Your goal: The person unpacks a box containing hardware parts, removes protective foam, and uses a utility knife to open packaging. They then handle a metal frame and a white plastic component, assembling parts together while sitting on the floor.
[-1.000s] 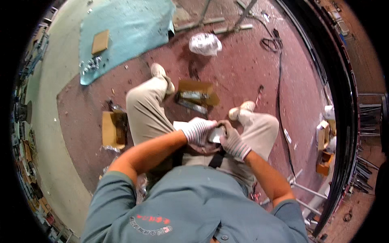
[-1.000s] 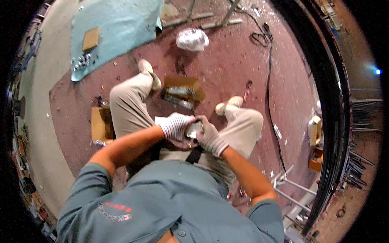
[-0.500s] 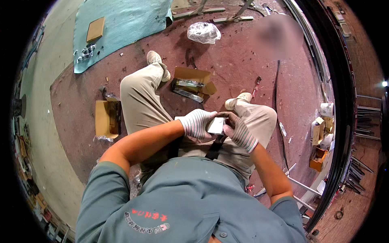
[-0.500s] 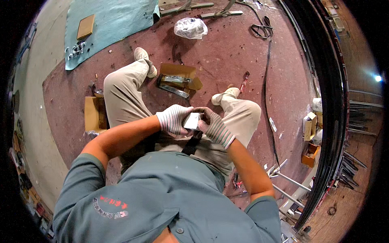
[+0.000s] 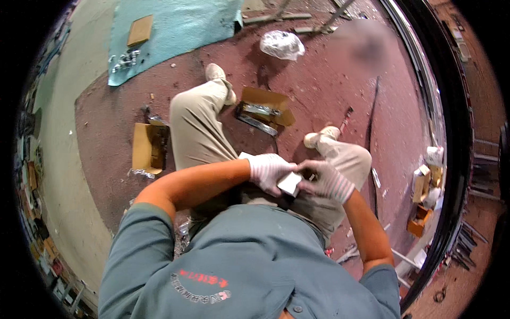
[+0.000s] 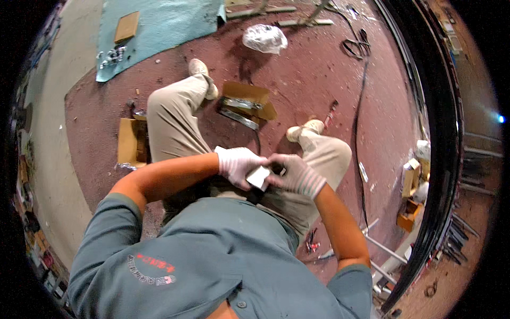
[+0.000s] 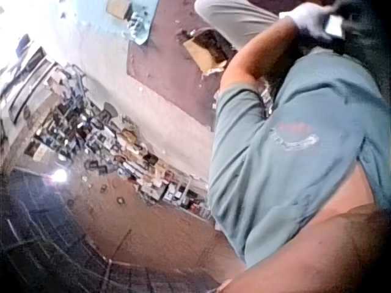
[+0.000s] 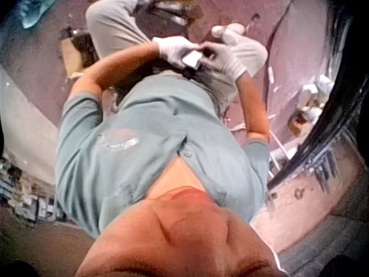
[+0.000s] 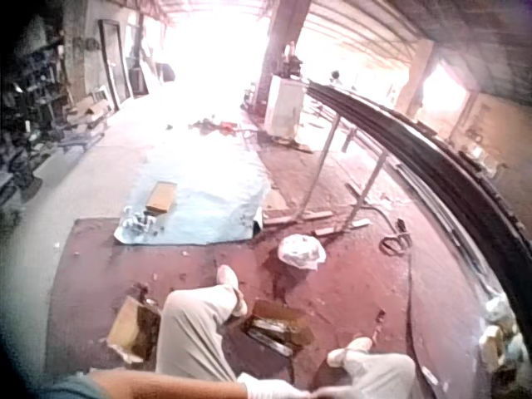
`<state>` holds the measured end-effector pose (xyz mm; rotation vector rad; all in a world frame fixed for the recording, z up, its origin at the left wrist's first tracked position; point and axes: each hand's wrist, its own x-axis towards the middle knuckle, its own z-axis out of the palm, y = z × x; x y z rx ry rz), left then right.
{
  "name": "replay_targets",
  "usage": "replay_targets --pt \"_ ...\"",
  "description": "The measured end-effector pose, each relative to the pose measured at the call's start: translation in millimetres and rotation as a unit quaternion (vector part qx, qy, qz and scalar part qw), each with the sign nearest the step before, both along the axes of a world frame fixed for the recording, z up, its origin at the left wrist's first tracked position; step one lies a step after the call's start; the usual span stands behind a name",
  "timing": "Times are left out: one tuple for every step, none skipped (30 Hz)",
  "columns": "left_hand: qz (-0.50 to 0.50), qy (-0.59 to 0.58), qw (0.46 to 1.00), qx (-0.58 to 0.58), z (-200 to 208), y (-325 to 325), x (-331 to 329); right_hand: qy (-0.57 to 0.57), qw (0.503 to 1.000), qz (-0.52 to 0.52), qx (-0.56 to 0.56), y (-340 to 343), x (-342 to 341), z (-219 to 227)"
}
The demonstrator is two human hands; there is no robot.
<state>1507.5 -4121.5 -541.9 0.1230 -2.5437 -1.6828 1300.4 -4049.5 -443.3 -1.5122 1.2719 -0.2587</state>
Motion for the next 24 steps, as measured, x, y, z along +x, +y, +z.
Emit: replay_targets --pt "0.000 0.000 1.000 0.018 1.8 3.0 3.0 0.031 0.999 0.026 -0.034 0.0 4.4 4.6" --pt "-0.010 -0.024 0.999 -0.022 5.0 4.8 -0.4 0.044 0.997 0.043 -0.045 3.2 1.9 3.5" --pt "-0.014 -0.031 0.999 -0.015 2.3 6.2 -0.3 0.035 0.999 0.030 -0.018 4.4 4.9 1.3" --pt "-0.019 -0.032 0.999 -0.006 0.4 7.8 0.8 0.031 0.999 0.016 0.010 6.4 7.5 1.1" --pt "-0.010 -0.033 0.999 -0.008 4.1 8.4 1.6 0.015 0.999 0.009 0.041 7.3 6.7 0.5" --pt "-0.002 -0.034 0.999 -0.009 7.6 8.4 2.5 -0.001 0.997 0.001 0.073 8.0 5.2 -3.4" --pt "-0.001 -0.071 0.997 -0.026 9.3 8.5 1.5 -0.049 0.992 -0.007 0.116 11.4 -1.9 -16.7" --pt "0.012 -0.031 0.999 -0.023 7.8 10.0 3.9 -0.052 0.991 -0.004 0.127 13.1 -1.3 -18.2" --pt "0.010 -0.040 0.999 -0.019 6.6 13.1 3.9 -0.049 0.992 -0.005 0.120 16.6 0.8 -17.3" --pt "0.013 -0.050 0.999 -0.014 6.1 16.4 5.9 -0.047 0.993 -0.002 0.112 17.3 8.6 -13.9" --pt "0.007 -0.056 0.998 0.000 7.9 18.0 7.3 -0.030 0.995 0.009 0.095 19.8 11.4 -11.5" --pt "0.001 -0.060 0.998 0.006 11.4 15.4 7.1 -0.011 0.997 0.021 0.070 20.3 11.8 -10.7" --pt "-0.028 -0.089 0.995 -0.039 18.7 12.7 5.2 0.009 0.998 0.045 0.041 23.2 10.7 -15.9" --pt "-0.053 -0.119 0.988 -0.086 22.9 12.7 2.3 0.031 0.997 0.068 0.009 27.3 8.1 -23.5" --pt "-0.032 -0.088 0.993 -0.076 15.5 14.3 4.5 0.011 0.998 0.050 0.026 31.1 7.6 -33.1" --pt "-0.017 -0.051 0.997 -0.059 0.1 20.5 4.1 -0.008 0.998 0.028 0.052 36.9 6.5 -39.8" --pt "-0.015 -0.023 1.000 -0.016 -25.0 30.6 1.1 -0.004 0.998 0.024 0.052 35.8 7.9 -40.7" --pt "-0.022 -0.007 1.000 0.014 -24.6 25.9 -1.9 0.003 0.998 0.010 0.057 35.2 5.4 -38.0" --pt "-0.029 0.007 0.999 0.045 -23.1 21.3 -3.7 0.015 0.999 0.014 0.035 33.6 4.7 -35.2" --pt "-0.038 0.005 0.997 0.062 -13.0 23.0 -3.4 0.028 0.999 0.015 0.017 36.2 4.9 -33.6" --pt "-0.034 0.012 0.998 0.055 -16.4 25.0 -5.6 0.029 0.999 0.008 0.012 38.1 5.9 -30.5" --pt "-0.025 0.014 0.998 0.053 -11.3 26.0 -3.1 0.019 0.999 -0.005 0.033 36.5 8.6 -29.4" --pt "-0.012 -0.010 0.999 0.028 -6.4 25.4 0.4 0.017 0.997 -0.004 -0.078 35.8 14.5 -31.6" --pt "0.002 -0.033 0.999 0.003 -1.7 22.6 3.5 0.014 0.982 -0.003 -0.189 34.6 21.4 -32.4"
